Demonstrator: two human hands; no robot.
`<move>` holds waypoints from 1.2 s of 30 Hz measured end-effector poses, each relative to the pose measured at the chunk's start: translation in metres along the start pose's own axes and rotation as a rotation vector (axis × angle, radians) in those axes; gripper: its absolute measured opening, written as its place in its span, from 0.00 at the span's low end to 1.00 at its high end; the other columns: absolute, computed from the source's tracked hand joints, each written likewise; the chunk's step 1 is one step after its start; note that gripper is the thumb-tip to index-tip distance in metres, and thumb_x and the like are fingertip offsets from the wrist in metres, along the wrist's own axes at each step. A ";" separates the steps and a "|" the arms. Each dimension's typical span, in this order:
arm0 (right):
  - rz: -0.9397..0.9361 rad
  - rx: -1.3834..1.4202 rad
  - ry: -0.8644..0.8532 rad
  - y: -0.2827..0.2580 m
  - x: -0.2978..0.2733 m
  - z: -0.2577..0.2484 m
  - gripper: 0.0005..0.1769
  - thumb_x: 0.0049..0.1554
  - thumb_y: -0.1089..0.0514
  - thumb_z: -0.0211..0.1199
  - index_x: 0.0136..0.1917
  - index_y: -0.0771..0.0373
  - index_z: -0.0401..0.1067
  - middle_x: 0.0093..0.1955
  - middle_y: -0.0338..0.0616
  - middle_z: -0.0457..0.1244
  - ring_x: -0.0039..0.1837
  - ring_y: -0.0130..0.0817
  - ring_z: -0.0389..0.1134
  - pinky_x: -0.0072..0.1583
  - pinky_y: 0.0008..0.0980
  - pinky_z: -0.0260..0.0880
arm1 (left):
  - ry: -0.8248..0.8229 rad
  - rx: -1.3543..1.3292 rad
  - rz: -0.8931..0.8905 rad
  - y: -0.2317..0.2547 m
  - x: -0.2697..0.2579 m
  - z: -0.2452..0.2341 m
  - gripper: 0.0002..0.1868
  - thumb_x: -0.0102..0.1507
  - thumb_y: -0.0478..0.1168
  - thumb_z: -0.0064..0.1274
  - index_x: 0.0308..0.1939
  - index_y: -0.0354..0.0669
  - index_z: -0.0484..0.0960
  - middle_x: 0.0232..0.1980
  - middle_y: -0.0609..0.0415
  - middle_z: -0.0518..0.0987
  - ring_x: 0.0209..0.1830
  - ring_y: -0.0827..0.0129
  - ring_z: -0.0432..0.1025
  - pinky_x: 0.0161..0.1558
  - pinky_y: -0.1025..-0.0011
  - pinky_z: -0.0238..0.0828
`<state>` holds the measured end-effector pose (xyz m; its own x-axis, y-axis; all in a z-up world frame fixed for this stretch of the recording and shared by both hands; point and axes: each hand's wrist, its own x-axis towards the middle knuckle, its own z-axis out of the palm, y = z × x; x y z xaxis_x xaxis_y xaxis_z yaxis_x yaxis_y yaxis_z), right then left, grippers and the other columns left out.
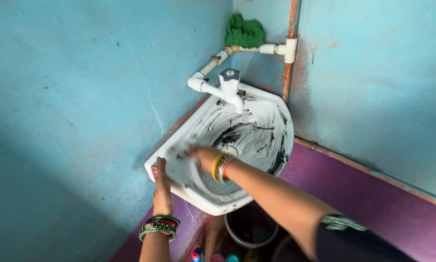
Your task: The person cleans a wall-mounted white sink in a small room. They pour water from a green cup into a bucket, then use a blue bottle to apply liquid to the sink. The person scrubs the sink basin and faucet area with their hand and a cloth, repeatedly rinsing and wiping the surface.
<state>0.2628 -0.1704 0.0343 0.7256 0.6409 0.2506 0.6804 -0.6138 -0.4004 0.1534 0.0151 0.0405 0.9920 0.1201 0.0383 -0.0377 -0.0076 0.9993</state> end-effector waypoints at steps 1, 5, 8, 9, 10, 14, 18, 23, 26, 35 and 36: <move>0.161 0.021 -0.027 0.011 0.017 0.000 0.42 0.48 0.77 0.54 0.73 0.51 0.65 0.82 0.44 0.50 0.75 0.46 0.60 0.75 0.35 0.60 | -0.003 0.011 0.013 0.003 -0.003 -0.001 0.51 0.61 0.77 0.10 0.81 0.52 0.38 0.86 0.53 0.40 0.86 0.59 0.30 0.78 0.56 0.26; 0.248 -0.131 -0.082 0.009 0.043 0.003 0.37 0.52 0.74 0.53 0.73 0.54 0.65 0.81 0.49 0.50 0.74 0.48 0.60 0.73 0.40 0.59 | 0.009 0.221 -0.056 0.008 -0.011 -0.005 0.48 0.61 0.76 0.07 0.81 0.60 0.39 0.86 0.53 0.38 0.85 0.60 0.31 0.78 0.56 0.26; 0.065 -0.268 -0.204 -0.025 0.012 0.005 0.33 0.54 0.71 0.52 0.73 0.59 0.66 0.82 0.53 0.50 0.73 0.49 0.62 0.71 0.41 0.64 | 0.038 0.417 -0.078 0.003 -0.018 -0.007 0.47 0.60 0.75 0.06 0.81 0.66 0.41 0.85 0.53 0.35 0.85 0.60 0.29 0.79 0.56 0.21; -0.006 -0.364 -0.263 -0.039 -0.006 0.006 0.29 0.58 0.68 0.52 0.73 0.63 0.65 0.82 0.56 0.51 0.73 0.50 0.63 0.69 0.41 0.67 | 0.028 0.419 -0.071 0.001 -0.018 -0.006 0.47 0.61 0.75 0.07 0.81 0.65 0.41 0.85 0.52 0.34 0.85 0.60 0.28 0.78 0.56 0.21; -0.148 -0.336 -0.134 -0.051 -0.028 0.006 0.30 0.56 0.67 0.55 0.72 0.63 0.66 0.79 0.53 0.53 0.76 0.50 0.60 0.72 0.42 0.63 | 0.018 0.421 -0.063 0.000 -0.016 -0.006 0.47 0.61 0.75 0.07 0.81 0.65 0.40 0.85 0.51 0.33 0.85 0.59 0.26 0.78 0.56 0.21; 0.057 -0.197 -0.398 -0.059 -0.062 -0.008 0.31 0.56 0.67 0.54 0.72 0.56 0.67 0.80 0.44 0.54 0.79 0.41 0.56 0.77 0.39 0.57 | 0.053 0.399 -0.063 -0.005 -0.013 -0.004 0.48 0.61 0.76 0.11 0.82 0.62 0.41 0.85 0.50 0.34 0.85 0.60 0.27 0.79 0.54 0.20; -0.077 -0.044 -0.123 -0.006 -0.004 -0.018 0.45 0.47 0.79 0.48 0.74 0.50 0.65 0.82 0.46 0.47 0.80 0.41 0.49 0.74 0.38 0.54 | 0.027 0.439 -0.031 -0.009 -0.013 -0.003 0.49 0.61 0.76 0.11 0.81 0.58 0.39 0.85 0.51 0.35 0.86 0.63 0.23 0.78 0.52 0.19; 0.269 -0.232 -0.003 0.019 0.055 -0.013 0.33 0.54 0.70 0.51 0.71 0.55 0.68 0.75 0.49 0.59 0.77 0.44 0.58 0.75 0.39 0.57 | 0.058 0.440 0.010 -0.004 -0.014 -0.001 0.50 0.60 0.77 0.10 0.81 0.57 0.40 0.86 0.55 0.39 0.86 0.65 0.24 0.78 0.55 0.20; 0.215 -0.267 -0.100 -0.023 0.048 0.018 0.24 0.58 0.65 0.51 0.68 0.58 0.71 0.72 0.52 0.62 0.75 0.46 0.61 0.75 0.41 0.58 | 0.069 0.287 0.028 -0.002 -0.019 0.002 0.51 0.61 0.78 0.12 0.81 0.56 0.43 0.85 0.52 0.39 0.86 0.63 0.25 0.79 0.59 0.25; 0.065 -0.008 -0.067 -0.013 0.036 -0.010 0.29 0.56 0.68 0.48 0.69 0.55 0.71 0.75 0.48 0.61 0.76 0.47 0.59 0.75 0.42 0.55 | 0.079 0.324 0.081 0.005 -0.023 0.010 0.54 0.60 0.79 0.14 0.81 0.49 0.40 0.86 0.51 0.38 0.86 0.61 0.22 0.78 0.58 0.27; 0.232 -0.013 -0.132 -0.010 0.037 -0.009 0.29 0.58 0.68 0.47 0.70 0.52 0.71 0.75 0.45 0.61 0.76 0.45 0.60 0.76 0.40 0.57 | 0.081 0.322 0.063 0.005 -0.024 0.011 0.55 0.59 0.79 0.14 0.81 0.49 0.40 0.86 0.51 0.38 0.86 0.61 0.23 0.78 0.58 0.27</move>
<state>0.2838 -0.1443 0.0556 0.8434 0.5360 0.0360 0.4989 -0.7567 -0.4225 0.1308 0.0012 0.0442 0.9756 0.1880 0.1133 -0.0461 -0.3290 0.9432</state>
